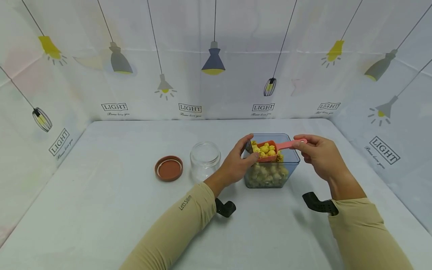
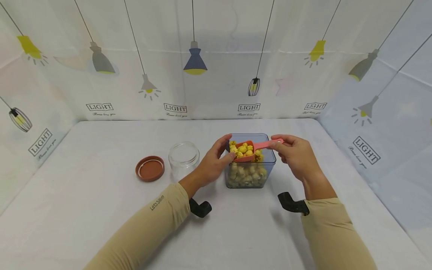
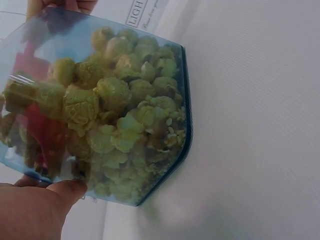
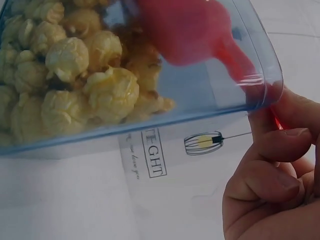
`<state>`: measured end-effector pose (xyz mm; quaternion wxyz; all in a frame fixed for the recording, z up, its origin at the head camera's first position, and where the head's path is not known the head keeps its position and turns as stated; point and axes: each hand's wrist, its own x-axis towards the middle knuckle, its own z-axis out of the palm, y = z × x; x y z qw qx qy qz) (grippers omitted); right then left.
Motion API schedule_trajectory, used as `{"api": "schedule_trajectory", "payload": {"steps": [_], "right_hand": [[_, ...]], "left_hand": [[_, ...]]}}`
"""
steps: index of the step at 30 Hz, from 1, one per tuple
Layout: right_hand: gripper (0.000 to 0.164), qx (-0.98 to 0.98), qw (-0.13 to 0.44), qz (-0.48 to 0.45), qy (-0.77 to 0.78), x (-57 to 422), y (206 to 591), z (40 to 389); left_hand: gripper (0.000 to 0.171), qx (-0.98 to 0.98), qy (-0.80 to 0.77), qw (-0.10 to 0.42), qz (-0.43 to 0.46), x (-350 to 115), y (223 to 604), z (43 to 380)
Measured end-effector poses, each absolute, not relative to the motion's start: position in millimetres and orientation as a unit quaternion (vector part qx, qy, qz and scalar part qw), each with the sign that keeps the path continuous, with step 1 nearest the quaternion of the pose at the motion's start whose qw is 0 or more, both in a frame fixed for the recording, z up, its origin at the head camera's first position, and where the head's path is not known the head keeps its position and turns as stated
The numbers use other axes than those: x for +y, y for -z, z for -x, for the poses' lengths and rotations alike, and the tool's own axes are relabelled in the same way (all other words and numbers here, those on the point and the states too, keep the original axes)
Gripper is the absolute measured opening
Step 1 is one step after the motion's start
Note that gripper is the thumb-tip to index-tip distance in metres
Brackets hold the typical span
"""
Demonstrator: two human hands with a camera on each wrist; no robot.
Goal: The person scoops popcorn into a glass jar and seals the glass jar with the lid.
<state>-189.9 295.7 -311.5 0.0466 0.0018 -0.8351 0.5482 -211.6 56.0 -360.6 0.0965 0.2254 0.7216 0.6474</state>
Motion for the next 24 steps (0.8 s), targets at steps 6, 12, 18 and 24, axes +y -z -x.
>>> {"api": "schedule_trajectory", "payload": {"steps": [6, 12, 18, 24], "right_hand": [[0.048, -0.791, 0.038, -0.008, -0.611, 296.1, 312.2, 189.5], [0.048, -0.799, 0.041, -0.006, -0.6, 295.1, 311.4, 189.6], [0.041, -0.771, 0.032, 0.002, -0.637, 301.5, 311.6, 187.6], [0.046, -0.769, 0.039, 0.016, -0.638, 303.1, 312.7, 187.0]], "left_hand": [[0.058, 0.726, -0.644, 0.095, -0.223, 56.6, 361.2, 211.6], [0.057, 0.725, -0.646, 0.095, -0.221, 56.8, 361.6, 212.1], [0.056, 0.729, -0.644, 0.1, -0.209, 58.3, 361.6, 212.0], [0.059, 0.728, -0.644, 0.097, -0.212, 58.5, 360.3, 211.5]]}}
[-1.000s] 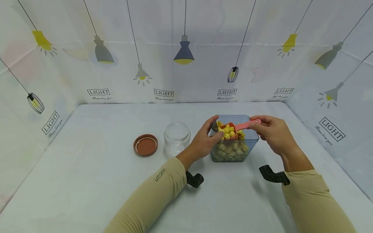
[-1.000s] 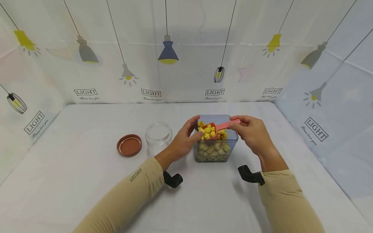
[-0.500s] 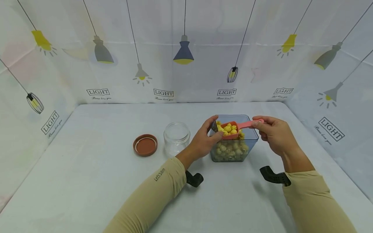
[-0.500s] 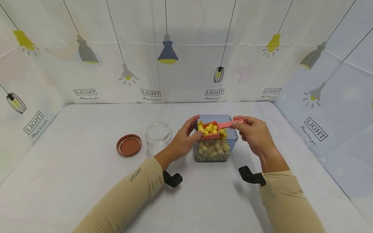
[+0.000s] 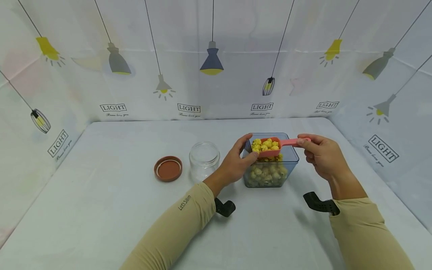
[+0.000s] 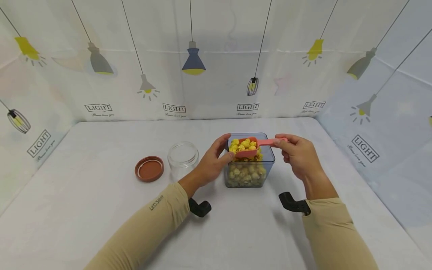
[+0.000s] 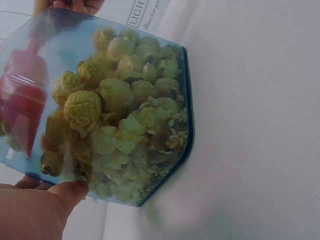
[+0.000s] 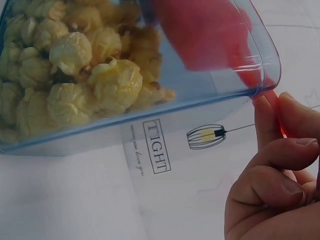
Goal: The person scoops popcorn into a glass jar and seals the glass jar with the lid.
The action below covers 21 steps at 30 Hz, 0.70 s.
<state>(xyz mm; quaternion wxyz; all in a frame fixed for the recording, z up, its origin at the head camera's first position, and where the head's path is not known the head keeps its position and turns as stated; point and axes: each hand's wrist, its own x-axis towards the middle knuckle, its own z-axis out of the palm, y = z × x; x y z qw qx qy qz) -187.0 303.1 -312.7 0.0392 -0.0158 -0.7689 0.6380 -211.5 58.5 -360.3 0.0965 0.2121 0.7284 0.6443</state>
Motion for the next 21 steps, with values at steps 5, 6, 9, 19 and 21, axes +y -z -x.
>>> {"api": "schedule_trajectory", "payload": {"steps": [5, 6, 9, 19, 21], "right_hand": [[0.04, -0.76, 0.047, 0.016, -0.648, 305.7, 314.2, 187.3], [0.037, -0.754, 0.049, 0.014, -0.655, 306.3, 314.4, 187.1], [0.028, -0.737, 0.054, 0.005, -0.674, 308.8, 314.5, 186.4], [0.025, -0.715, 0.063, -0.003, -0.696, 311.2, 310.9, 183.5], [0.026, -0.71, 0.066, -0.005, -0.701, 311.2, 309.7, 182.6]], "left_hand": [[0.058, 0.725, -0.648, 0.098, -0.213, 58.2, 360.0, 211.4], [0.057, 0.725, -0.647, 0.098, -0.213, 58.2, 360.0, 211.5], [0.056, 0.725, -0.646, 0.096, -0.217, 58.5, 360.5, 212.2], [0.056, 0.703, -0.666, 0.104, -0.226, 54.9, 361.1, 215.2], [0.056, 0.698, -0.67, 0.105, -0.229, 53.6, 359.6, 214.9]]}}
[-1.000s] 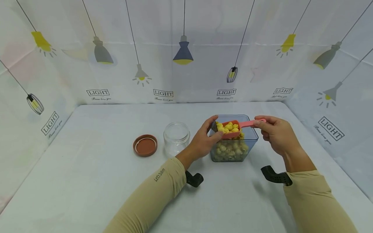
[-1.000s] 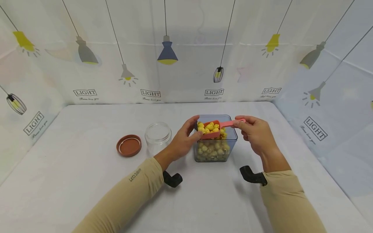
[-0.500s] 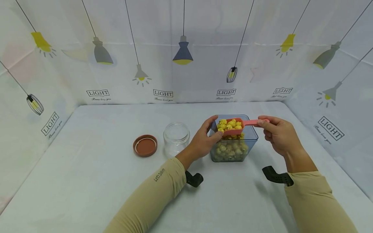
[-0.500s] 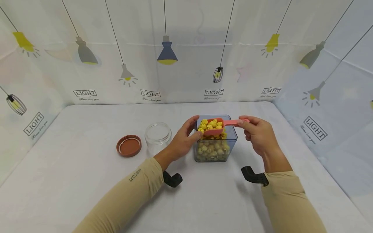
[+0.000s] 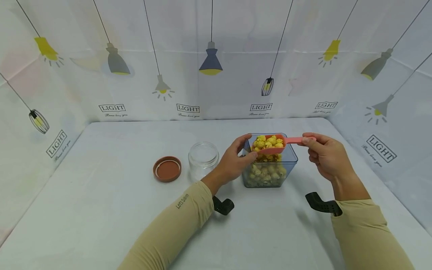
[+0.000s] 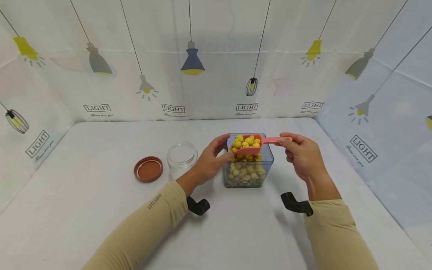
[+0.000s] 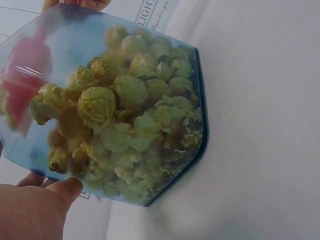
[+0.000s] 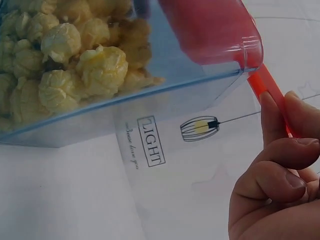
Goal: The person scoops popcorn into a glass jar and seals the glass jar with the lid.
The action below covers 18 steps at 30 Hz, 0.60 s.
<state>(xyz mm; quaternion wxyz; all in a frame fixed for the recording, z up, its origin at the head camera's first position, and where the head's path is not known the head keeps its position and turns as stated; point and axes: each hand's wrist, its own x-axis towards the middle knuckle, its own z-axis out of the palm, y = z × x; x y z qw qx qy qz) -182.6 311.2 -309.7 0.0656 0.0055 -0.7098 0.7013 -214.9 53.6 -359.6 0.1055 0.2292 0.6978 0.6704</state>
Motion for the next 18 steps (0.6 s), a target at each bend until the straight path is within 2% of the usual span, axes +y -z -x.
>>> {"api": "schedule_trajectory", "payload": {"steps": [8, 18], "right_hand": [[0.025, -0.691, 0.077, -0.025, -0.718, 309.8, 306.1, 180.0], [0.026, -0.671, 0.081, -0.038, -0.736, 308.1, 304.1, 178.1]], "left_hand": [[0.058, 0.702, -0.667, 0.103, -0.228, 52.4, 354.6, 213.8], [0.061, 0.713, -0.647, 0.03, -0.269, 43.9, 328.5, 204.8]]}}
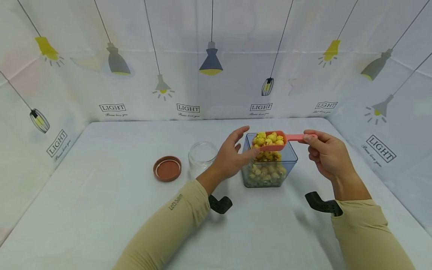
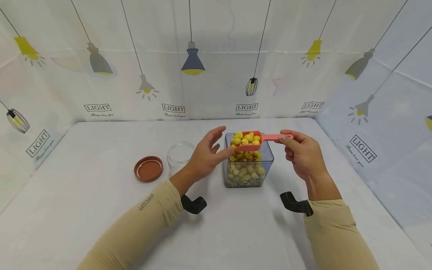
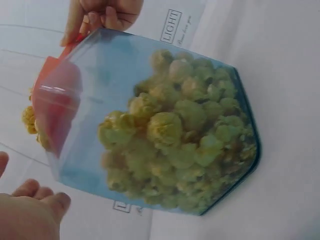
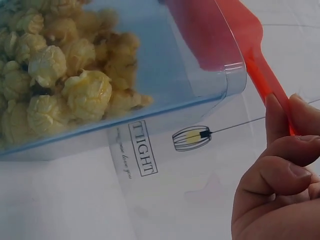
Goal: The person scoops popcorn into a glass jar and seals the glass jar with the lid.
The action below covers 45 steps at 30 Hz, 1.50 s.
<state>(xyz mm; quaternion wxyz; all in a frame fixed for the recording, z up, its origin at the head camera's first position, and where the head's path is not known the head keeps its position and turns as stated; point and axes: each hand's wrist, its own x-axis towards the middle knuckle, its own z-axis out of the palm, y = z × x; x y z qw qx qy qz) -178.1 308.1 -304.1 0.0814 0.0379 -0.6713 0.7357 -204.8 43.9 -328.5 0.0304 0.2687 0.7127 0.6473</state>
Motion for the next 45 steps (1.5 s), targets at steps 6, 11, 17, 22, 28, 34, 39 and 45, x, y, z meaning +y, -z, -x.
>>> {"api": "schedule_trajectory", "payload": {"steps": [6, 11, 17, 22, 28, 34, 39, 45], "right_hand": [[0.026, -0.649, 0.081, -0.047, -0.755, 302.9, 302.6, 178.5], [0.027, -0.639, 0.078, -0.057, -0.763, 297.0, 299.8, 179.0], [0.026, -0.631, 0.083, -0.078, -0.767, 286.4, 293.4, 181.4], [0.025, -0.633, 0.085, -0.09, -0.764, 274.2, 288.8, 182.6], [0.031, -0.649, 0.075, -0.087, -0.752, 262.0, 286.9, 184.2], [0.033, -0.661, 0.069, -0.094, -0.741, 252.4, 285.9, 189.1], [0.036, -0.668, 0.055, -0.095, -0.736, 241.8, 284.3, 189.7], [0.039, -0.674, 0.041, -0.092, -0.731, 230.3, 282.8, 190.5]], "left_hand": [[0.058, 0.725, -0.628, 0.006, -0.283, 28.4, 302.5, 190.8], [0.057, 0.741, -0.603, -0.041, -0.291, 14.6, 290.8, 185.9], [0.06, 0.755, -0.585, -0.081, -0.287, -1.2, 305.0, 204.6], [0.061, 0.767, -0.568, -0.098, -0.282, -20.0, 308.4, 211.8], [0.061, 0.781, -0.564, -0.083, -0.254, -40.6, 295.2, 200.7], [0.063, 0.789, -0.567, -0.053, -0.232, -57.5, 298.1, 197.7], [0.069, 0.797, -0.565, -0.035, -0.212, -73.0, 326.4, 213.6], [0.078, 0.799, -0.564, -0.004, -0.207, -83.4, 340.9, 217.7]]}}
